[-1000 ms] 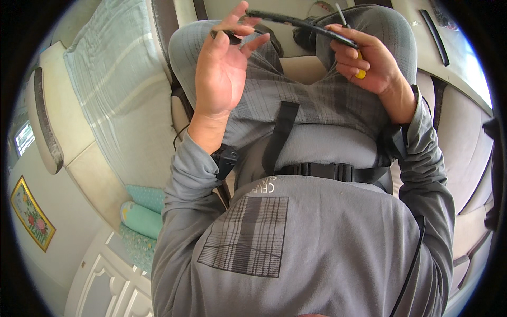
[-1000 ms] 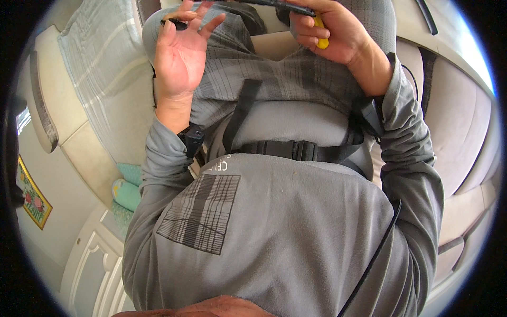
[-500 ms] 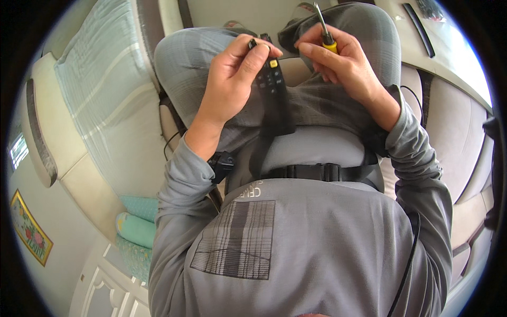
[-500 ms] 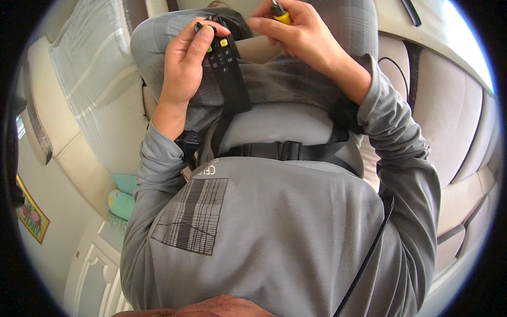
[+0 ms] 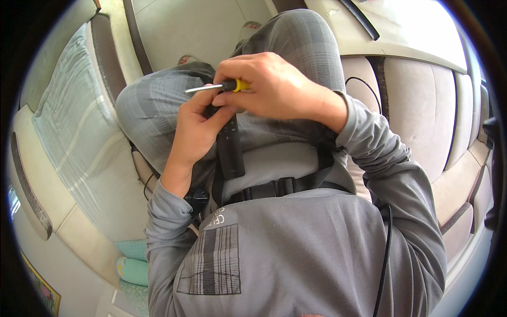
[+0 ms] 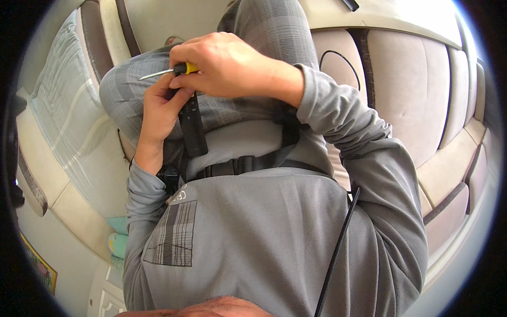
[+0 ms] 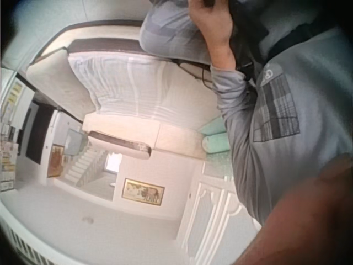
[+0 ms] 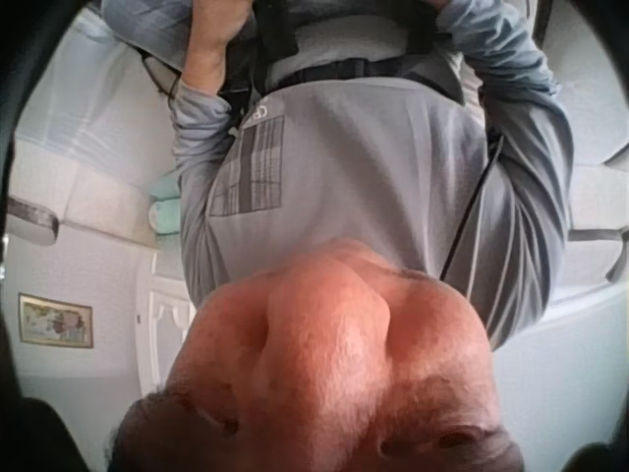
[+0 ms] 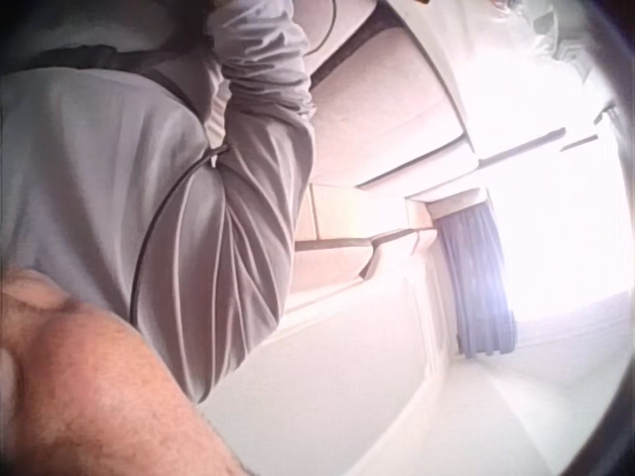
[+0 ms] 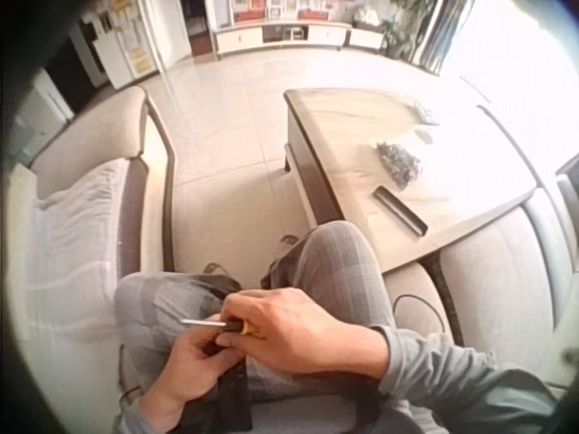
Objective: The person uses a yellow-handled screwdriver to pry open the back cover of a black remote control. They then use the screwdriver to adjust or clean the internal circuit board and buttons before reassembling the remote.
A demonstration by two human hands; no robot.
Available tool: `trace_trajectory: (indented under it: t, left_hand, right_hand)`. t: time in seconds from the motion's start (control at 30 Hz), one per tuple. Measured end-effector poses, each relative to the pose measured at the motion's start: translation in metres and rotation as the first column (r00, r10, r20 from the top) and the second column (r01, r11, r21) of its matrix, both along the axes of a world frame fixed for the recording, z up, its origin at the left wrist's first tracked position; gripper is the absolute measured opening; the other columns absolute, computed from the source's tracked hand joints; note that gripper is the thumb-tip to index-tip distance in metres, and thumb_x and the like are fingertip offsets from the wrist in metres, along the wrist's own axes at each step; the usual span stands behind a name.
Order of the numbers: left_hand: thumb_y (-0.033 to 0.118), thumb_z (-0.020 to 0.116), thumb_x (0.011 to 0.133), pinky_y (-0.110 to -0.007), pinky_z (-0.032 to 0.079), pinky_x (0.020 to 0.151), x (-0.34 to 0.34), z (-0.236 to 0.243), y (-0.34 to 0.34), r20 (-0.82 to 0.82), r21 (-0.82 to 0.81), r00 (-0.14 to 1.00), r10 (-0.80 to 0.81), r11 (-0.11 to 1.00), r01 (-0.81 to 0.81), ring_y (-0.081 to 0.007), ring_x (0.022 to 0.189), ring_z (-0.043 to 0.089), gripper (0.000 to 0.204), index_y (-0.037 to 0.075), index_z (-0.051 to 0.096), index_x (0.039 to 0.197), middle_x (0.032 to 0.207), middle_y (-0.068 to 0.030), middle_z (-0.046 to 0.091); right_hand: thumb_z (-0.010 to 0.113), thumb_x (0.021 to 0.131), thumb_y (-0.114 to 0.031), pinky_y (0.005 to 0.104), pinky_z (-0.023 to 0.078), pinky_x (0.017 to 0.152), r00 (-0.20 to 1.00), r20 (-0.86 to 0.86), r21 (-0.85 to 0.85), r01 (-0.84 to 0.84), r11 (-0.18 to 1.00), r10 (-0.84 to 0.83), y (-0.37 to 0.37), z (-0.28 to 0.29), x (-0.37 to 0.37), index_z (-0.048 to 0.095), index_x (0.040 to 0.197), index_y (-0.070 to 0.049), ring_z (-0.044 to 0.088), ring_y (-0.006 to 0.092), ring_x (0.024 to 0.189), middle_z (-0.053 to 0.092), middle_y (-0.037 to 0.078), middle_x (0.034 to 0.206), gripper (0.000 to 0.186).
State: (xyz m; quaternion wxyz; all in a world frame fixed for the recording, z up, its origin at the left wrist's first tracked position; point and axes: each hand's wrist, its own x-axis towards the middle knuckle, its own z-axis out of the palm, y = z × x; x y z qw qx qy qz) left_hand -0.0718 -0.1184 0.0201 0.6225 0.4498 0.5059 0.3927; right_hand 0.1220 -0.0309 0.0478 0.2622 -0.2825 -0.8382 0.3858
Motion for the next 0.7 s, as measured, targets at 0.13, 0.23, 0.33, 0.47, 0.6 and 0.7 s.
trace_trajectory:
  t: [0.13,0.23,0.33,0.47,0.6,0.7]
  left_hand:
    - [0.002,0.076,0.094,-0.024,0.049,0.08,0.001,0.001,-0.003,-0.015,0.068,1.0,-0.018,0.997,0.019,-0.0067,0.09,0.059,0.017,0.0,0.069,0.11,0.099,0.001,0.067]
    - [0.004,0.078,0.093,-0.023,0.047,0.078,-0.001,0.002,-0.004,-0.009,0.112,0.998,-0.057,0.992,0.057,-0.0059,0.087,0.057,0.018,0.001,0.069,0.109,0.098,0.0016,0.066]
    - [0.006,0.073,0.097,-0.023,0.047,0.08,-0.005,0.002,-0.002,-0.07,0.138,0.994,-0.081,0.986,0.09,-0.0069,0.088,0.058,0.009,0.0,0.07,0.103,0.093,0.0002,0.063]
    - [0.008,0.067,0.1,-0.025,0.046,0.077,-0.009,0.003,-0.004,-0.062,0.136,0.995,-0.08,0.987,0.088,-0.0075,0.083,0.056,0.008,0.0,0.071,0.101,0.092,0.0002,0.058]
    - [0.008,0.064,0.101,-0.024,0.042,0.076,-0.009,0.0,-0.005,-0.057,0.138,0.995,-0.082,0.986,0.089,-0.0074,0.082,0.052,0.01,0.0,0.071,0.101,0.091,0.0009,0.055]
    - [0.005,0.058,0.1,-0.024,0.041,0.078,-0.012,-0.001,-0.005,-0.063,0.155,0.995,-0.082,0.984,0.091,-0.0076,0.085,0.05,0.015,0.0,0.072,0.102,0.091,0.0008,0.054]
  right_hand:
    - [0.076,0.09,-0.017,0.0421,0.054,0.069,0.998,-0.037,-0.007,-0.051,0.999,0.051,0.002,-0.001,0.007,0.066,0.101,-0.001,0.067,0.0364,0.078,0.068,0.016,0.085,0.021]
    - [0.075,0.094,-0.015,0.0354,0.053,0.069,0.994,-0.099,-0.175,0.017,0.984,-0.035,0.002,-0.004,0.013,0.067,0.102,-0.001,0.066,0.0251,0.073,0.068,0.012,0.084,0.018]
    - [0.073,0.1,-0.017,0.0263,0.053,0.067,0.954,-0.198,-0.238,0.178,0.955,-0.227,0.017,-0.008,0.033,0.07,0.109,-0.004,0.065,0.0068,0.084,0.069,-0.002,0.087,0.016]
    - [0.071,0.101,-0.022,0.026,0.045,0.05,0.822,0.07,-0.314,0.556,0.77,-0.566,0.077,-0.024,0.104,0.07,0.099,-0.008,0.058,0.0104,0.056,0.067,0.0,0.078,0.014]
    - [0.077,0.096,-0.033,0.0236,0.049,0.058,0.662,0.143,-0.075,0.749,0.659,-0.736,0.138,-0.075,0.177,0.075,0.109,-0.009,0.064,0.0062,0.076,0.073,0.0,0.089,0.028]
    - [0.078,0.093,-0.037,0.0242,0.049,0.055,0.562,0.258,-0.056,0.821,0.569,-0.786,0.16,-0.102,0.214,0.076,0.107,-0.009,0.063,0.0071,0.069,0.073,0.0,0.085,0.031]
